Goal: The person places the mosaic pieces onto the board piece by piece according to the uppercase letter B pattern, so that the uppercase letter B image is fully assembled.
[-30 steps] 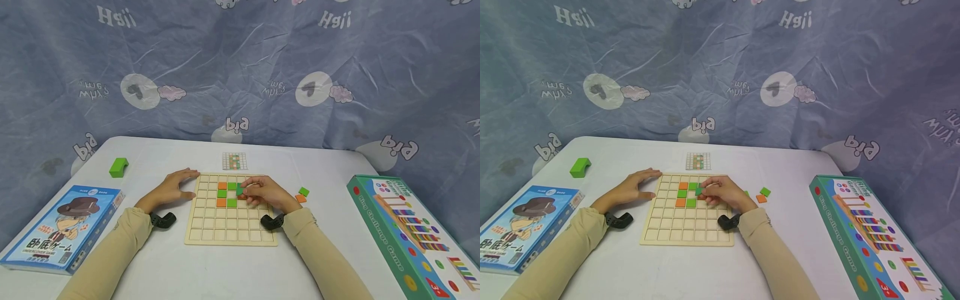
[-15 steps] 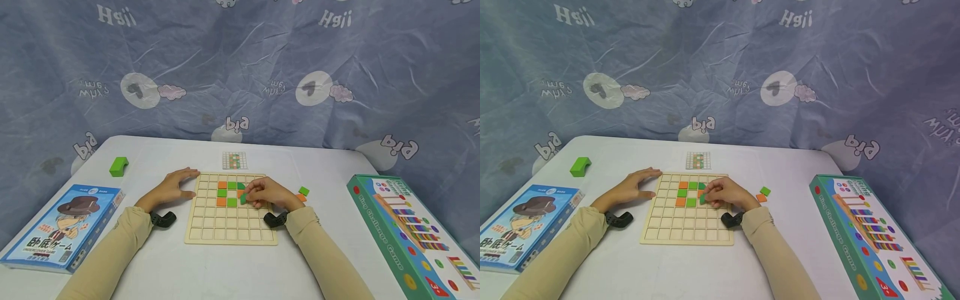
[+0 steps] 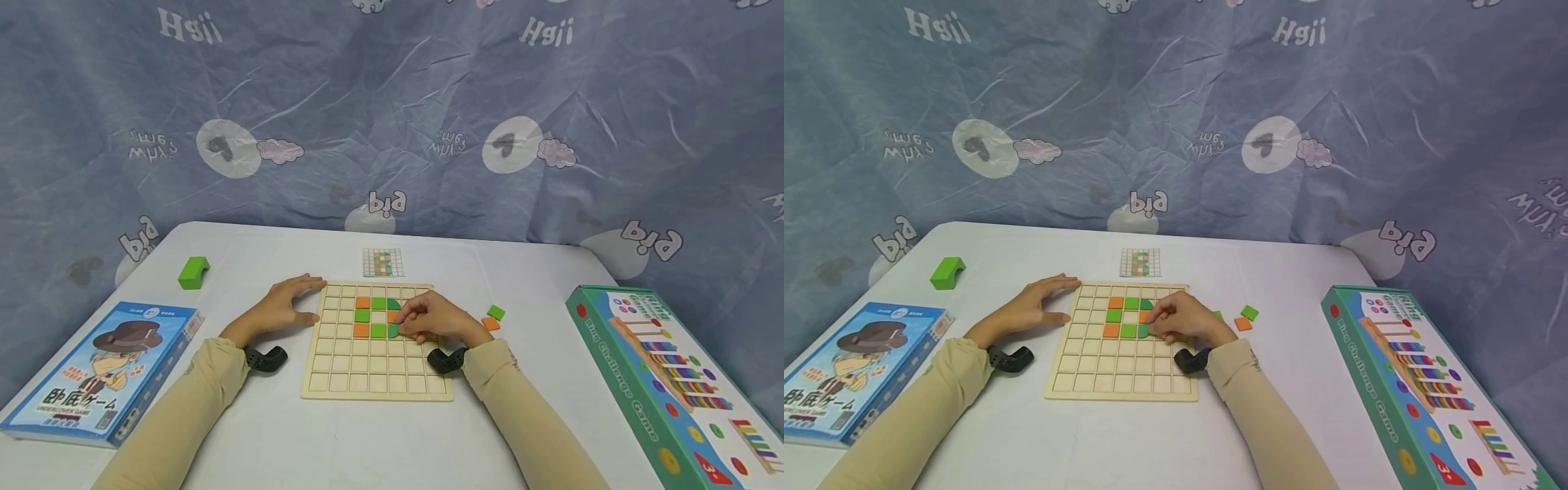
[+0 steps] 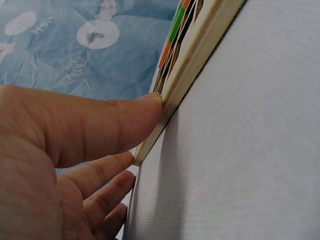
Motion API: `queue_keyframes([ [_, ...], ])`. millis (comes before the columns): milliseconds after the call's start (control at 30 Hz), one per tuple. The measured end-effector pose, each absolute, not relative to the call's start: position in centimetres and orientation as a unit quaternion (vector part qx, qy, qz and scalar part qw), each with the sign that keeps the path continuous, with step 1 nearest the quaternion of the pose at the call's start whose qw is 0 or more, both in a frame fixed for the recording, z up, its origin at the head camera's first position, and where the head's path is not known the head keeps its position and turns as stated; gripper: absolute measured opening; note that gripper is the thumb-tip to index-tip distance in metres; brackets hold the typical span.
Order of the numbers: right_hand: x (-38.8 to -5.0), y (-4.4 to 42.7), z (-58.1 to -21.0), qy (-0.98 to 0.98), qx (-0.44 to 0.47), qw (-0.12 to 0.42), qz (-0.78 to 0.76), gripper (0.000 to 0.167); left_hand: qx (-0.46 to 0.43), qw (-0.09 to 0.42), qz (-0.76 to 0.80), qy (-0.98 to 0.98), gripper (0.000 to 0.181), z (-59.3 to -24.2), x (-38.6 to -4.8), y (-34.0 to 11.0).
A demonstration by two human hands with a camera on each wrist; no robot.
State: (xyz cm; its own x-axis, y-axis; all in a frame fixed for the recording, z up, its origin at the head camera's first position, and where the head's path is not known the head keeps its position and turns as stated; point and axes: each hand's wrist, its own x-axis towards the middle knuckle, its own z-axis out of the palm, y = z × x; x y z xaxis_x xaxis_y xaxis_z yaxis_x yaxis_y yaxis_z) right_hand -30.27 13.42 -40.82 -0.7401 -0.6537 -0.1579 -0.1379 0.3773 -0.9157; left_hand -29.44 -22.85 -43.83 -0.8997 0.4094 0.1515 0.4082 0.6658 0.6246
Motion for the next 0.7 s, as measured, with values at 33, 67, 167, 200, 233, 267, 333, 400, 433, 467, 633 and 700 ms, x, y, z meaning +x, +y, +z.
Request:
queue_keyframes([
  [33, -30.25, 13.35, -40.84, 0.791, -0.251, 0.256, -0.496, 0.016, 0.224, 0.001, 0.342, 0.913, 0.078, -43.81, -29.44, -22.85],
  [67, -30.22, 13.29, -40.85, 0.793, -0.25, 0.253, -0.494, 0.015, 0.224, 0.001, 0.341, 0.913, 0.078, -43.81, -29.44, -22.85],
  [167, -30.1, 13.08, -40.77, 0.8, -0.246, 0.247, -0.487, 0.013, 0.221, 0.004, 0.341, 0.913, 0.078, -43.82, -29.47, -22.83],
  [200, -30.02, 13.01, -40.72, 0.802, -0.243, 0.245, -0.487, 0.012, 0.219, 0.006, 0.342, 0.914, 0.078, -43.85, -29.49, -22.83],
  [233, -29.96, 12.95, -40.66, 0.805, -0.241, 0.244, -0.485, 0.01, 0.218, 0.007, 0.342, 0.914, 0.078, -43.86, -29.5, -22.8],
  [267, -29.91, 12.89, -40.58, 0.807, -0.24, 0.242, -0.483, 0.008, 0.218, 0.007, 0.341, 0.914, 0.078, -43.86, -29.49, -22.78],
  [333, -29.79, 12.8, -40.46, 0.809, -0.237, 0.239, -0.481, 0.005, 0.217, 0.008, 0.341, 0.914, 0.078, -43.89, -29.5, -22.79],
  [400, -29.7, 12.75, -40.35, 0.811, -0.236, 0.237, -0.48, 0.004, 0.218, 0.007, 0.342, 0.914, 0.078, -43.86, -29.5, -22.82],
  [433, -29.69, 12.75, -40.31, 0.811, -0.237, 0.237, -0.48, 0.005, 0.218, 0.006, 0.342, 0.914, 0.078, -43.84, -29.49, -22.81],
  [467, -29.68, 12.75, -40.28, 0.81, -0.239, 0.238, -0.481, 0.005, 0.22, 0.004, 0.341, 0.914, 0.078, -43.81, -29.48, -22.8],
  [633, -29.71, 12.98, -40.09, 0.8, -0.239, 0.245, -0.492, 0.007, 0.224, -0.001, 0.338, 0.914, 0.078, -43.76, -29.47, -22.76],
  [700, -29.81, 13.16, -40.0, 0.798, -0.237, 0.245, -0.496, 0.011, 0.225, 0.0, 0.339, 0.913, 0.078, -43.68, -29.43, -22.8],
])
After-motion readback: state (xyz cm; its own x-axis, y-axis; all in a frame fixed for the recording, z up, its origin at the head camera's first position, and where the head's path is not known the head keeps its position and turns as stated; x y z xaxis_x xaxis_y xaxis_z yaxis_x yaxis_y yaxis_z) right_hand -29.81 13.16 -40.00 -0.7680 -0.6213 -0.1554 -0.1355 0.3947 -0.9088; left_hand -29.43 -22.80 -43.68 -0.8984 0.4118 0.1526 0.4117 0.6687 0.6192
